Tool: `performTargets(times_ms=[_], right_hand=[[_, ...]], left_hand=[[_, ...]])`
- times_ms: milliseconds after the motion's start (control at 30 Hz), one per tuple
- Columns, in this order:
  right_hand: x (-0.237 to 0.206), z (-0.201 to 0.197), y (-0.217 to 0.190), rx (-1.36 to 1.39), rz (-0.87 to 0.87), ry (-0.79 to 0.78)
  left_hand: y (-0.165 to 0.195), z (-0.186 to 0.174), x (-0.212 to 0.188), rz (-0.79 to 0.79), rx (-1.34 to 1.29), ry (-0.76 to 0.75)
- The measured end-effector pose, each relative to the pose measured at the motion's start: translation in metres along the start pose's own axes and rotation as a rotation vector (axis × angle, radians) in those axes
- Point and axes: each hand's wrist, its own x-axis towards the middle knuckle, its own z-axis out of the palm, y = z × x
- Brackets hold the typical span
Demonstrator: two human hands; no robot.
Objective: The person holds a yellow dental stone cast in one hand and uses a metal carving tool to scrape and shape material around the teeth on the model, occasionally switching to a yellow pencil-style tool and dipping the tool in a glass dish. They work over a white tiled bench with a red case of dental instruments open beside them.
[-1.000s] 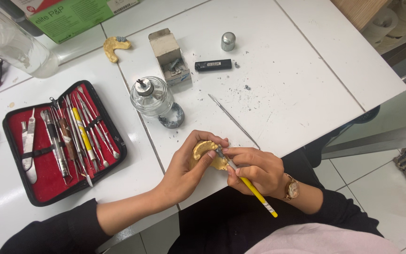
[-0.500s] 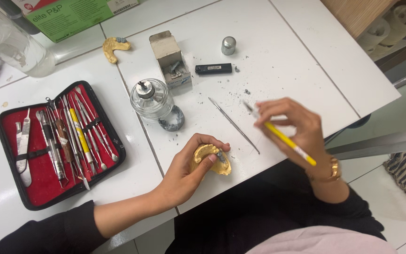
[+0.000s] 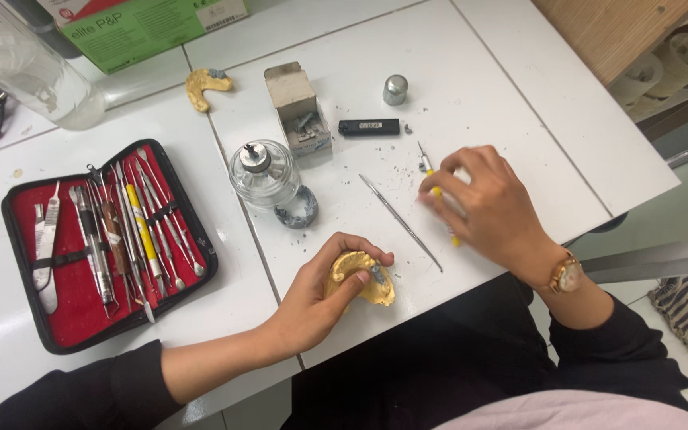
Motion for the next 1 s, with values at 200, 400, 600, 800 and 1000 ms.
performTargets(times_ms=[200,400,600,800,1000], right_hand=[[-0.001,-0.007,-0.028,0.164,0.182,-0.407],[0.008,-0.004,-0.032,0.261,0.277,-0.487],[0.014,-0.007,-0.025,0.339,0.307,-0.537],[0.018,-0.004,-0.024,0.439,0.285,-0.514],[-0.006,-0.006,-0.009,1.031,0.439,-0.529]], left_hand=[[0.001,0.002,-0.002,-0.006,0.031,-0.01],[0.009,0.004,-0.006,-0.006,0.099,-0.018],[0.009,0.005,-0.006,0.025,0.105,-0.023],[0.009,0.011,-0.004,0.012,0.097,-0.031],[0.012,0.011,-0.003,0.03,0.119,-0.02]])
